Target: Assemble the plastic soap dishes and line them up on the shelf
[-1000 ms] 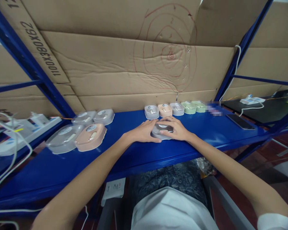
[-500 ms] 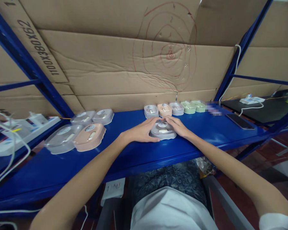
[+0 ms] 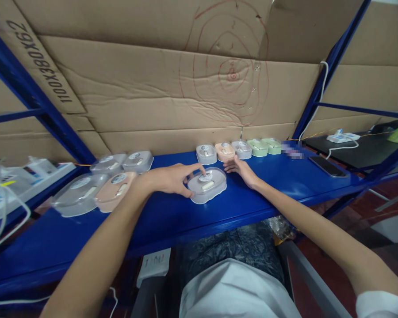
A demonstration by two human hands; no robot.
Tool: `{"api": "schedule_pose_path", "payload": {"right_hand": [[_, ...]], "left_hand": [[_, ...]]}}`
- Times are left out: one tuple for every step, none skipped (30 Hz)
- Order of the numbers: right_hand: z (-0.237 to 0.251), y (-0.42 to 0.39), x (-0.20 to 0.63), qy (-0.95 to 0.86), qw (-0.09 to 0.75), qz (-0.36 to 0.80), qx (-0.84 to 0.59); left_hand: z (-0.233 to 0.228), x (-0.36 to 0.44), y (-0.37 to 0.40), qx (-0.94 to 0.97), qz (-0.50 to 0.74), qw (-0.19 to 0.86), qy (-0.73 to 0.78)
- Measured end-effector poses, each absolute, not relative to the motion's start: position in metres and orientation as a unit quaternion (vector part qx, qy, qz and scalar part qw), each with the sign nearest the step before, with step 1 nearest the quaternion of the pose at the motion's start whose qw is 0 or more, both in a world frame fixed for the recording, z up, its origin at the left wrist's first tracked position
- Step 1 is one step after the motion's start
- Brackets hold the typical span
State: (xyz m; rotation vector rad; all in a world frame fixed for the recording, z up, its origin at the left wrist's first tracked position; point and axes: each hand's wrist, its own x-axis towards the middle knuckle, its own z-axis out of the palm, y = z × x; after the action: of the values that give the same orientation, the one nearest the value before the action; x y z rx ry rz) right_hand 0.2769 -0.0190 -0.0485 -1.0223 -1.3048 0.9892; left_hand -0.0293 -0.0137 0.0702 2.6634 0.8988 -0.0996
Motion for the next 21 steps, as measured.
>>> {"api": "schedule_pose_path", "payload": {"right_hand": [[-0.048,-0.019,0.277,-0.556,0.569,0.420,-0.436],[-0.048,-0.020,0.276,-0.557,0.569,0.418,-0.437],[-0.048,-0.020,0.276,-0.558,0.567,0.417,-0.439],[-0.047,-0.021,0.276,-0.559,0.566,0.416,-0.440],[-0.047,-0.021,0.276,-0.561,0.565,0.415,-0.441],[-0.046,-0.021,0.276,-0.563,0.563,0.414,-0.441],[-0.046,-0.022,0.276,-0.565,0.562,0.413,-0.440],[-0.046,-0.022,0.276,-0.567,0.562,0.411,-0.440],[-0.046,-0.022,0.276,-0.568,0.562,0.410,-0.440],[-0.046,-0.022,0.276,-0.569,0.562,0.409,-0.440],[-0.045,-0.022,0.276,-0.569,0.563,0.408,-0.439],[-0.045,-0.022,0.276,-0.570,0.562,0.408,-0.440],[-0.045,-0.023,0.276,-0.571,0.561,0.408,-0.440],[-0.045,-0.023,0.276,-0.573,0.559,0.407,-0.440],[-0.045,-0.023,0.276,-0.575,0.557,0.407,-0.441],[-0.045,-0.023,0.276,-0.578,0.555,0.405,-0.441],[-0.045,-0.023,0.276,-0.580,0.554,0.403,-0.441],[-0.045,-0.023,0.276,-0.583,0.553,0.401,-0.440],[-0.045,-0.023,0.276,-0.585,0.552,0.398,-0.440],[-0.045,-0.023,0.276,-0.588,0.552,0.395,-0.440],[-0.045,-0.024,0.276,-0.590,0.551,0.393,-0.441]], "left_hand": [[0.071,-0.031,-0.014,0.929,-0.038,0.147,0.336],[0.073,-0.033,-0.014,0.923,-0.042,0.129,0.361],[0.074,-0.033,-0.015,0.914,-0.047,0.108,0.387],[0.075,-0.033,-0.016,0.905,-0.053,0.084,0.414],[0.076,-0.032,-0.018,0.894,-0.057,0.059,0.440],[0.077,-0.030,-0.019,0.883,-0.061,0.034,0.464],[0.078,-0.029,-0.021,0.872,-0.065,0.011,0.485],[0.079,-0.027,-0.021,0.862,-0.071,-0.008,0.502],[0.080,-0.026,-0.021,0.851,-0.078,-0.025,0.518],[0.080,-0.024,-0.020,0.841,-0.085,-0.038,0.532],[0.080,-0.023,-0.019,0.832,-0.089,-0.048,0.545],[0.079,-0.022,-0.017,0.825,-0.090,-0.056,0.555],[0.077,-0.022,-0.014,0.820,-0.087,-0.062,0.563],[0.074,-0.021,-0.011,0.816,-0.080,-0.067,0.569],[0.071,-0.020,-0.008,0.813,-0.070,-0.071,0.574],[0.067,-0.019,-0.005,0.811,-0.059,-0.075,0.577],[0.063,-0.019,-0.002,0.810,-0.046,-0.079,0.580],[0.058,-0.018,0.001,0.810,-0.033,-0.083,0.580],[0.053,-0.016,0.003,0.811,-0.021,-0.087,0.578],[0.048,-0.015,0.006,0.814,-0.013,-0.090,0.574],[0.043,-0.014,0.008,0.816,-0.008,-0.092,0.571]]}}
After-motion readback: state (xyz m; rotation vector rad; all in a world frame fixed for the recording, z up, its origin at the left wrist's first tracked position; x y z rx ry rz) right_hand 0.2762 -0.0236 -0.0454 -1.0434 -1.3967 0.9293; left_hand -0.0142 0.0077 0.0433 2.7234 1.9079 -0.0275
